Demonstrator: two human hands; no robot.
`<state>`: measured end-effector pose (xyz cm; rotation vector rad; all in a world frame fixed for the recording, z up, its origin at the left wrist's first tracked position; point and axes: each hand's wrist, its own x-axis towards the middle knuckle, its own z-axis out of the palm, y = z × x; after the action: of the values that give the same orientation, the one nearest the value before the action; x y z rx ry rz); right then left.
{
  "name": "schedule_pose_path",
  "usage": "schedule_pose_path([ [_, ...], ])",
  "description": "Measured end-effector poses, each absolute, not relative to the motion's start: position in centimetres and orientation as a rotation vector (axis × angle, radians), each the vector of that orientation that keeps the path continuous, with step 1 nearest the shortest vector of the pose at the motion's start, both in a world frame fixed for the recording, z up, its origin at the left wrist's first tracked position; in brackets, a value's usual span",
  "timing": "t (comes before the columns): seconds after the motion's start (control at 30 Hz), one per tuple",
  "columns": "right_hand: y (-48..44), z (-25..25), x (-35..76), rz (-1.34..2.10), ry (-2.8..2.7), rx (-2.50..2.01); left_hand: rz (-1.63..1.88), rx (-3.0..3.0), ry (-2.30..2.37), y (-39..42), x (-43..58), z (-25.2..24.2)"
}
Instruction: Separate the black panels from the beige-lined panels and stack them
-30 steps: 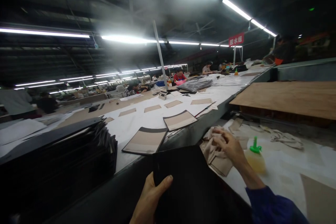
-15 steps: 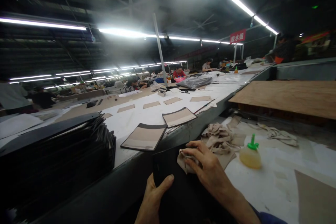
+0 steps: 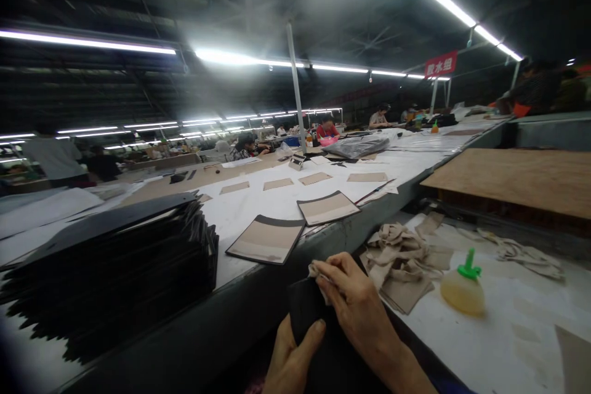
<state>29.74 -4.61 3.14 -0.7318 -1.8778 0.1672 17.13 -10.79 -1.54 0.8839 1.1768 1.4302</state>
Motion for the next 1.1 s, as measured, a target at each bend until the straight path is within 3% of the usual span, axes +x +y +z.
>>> schedule_pose_path([
  [0.77, -8.1, 2.7, 25.8, 0.221, -1.883, -0.469, 1.481, 1.078, 1.254, -11.3, 16.8, -1.6],
  [1.1, -6.6, 2.7, 27.6, 0.258, -1.962, -0.628, 1.457, 1.286, 1.149, -10.8, 16.6, -1.2],
])
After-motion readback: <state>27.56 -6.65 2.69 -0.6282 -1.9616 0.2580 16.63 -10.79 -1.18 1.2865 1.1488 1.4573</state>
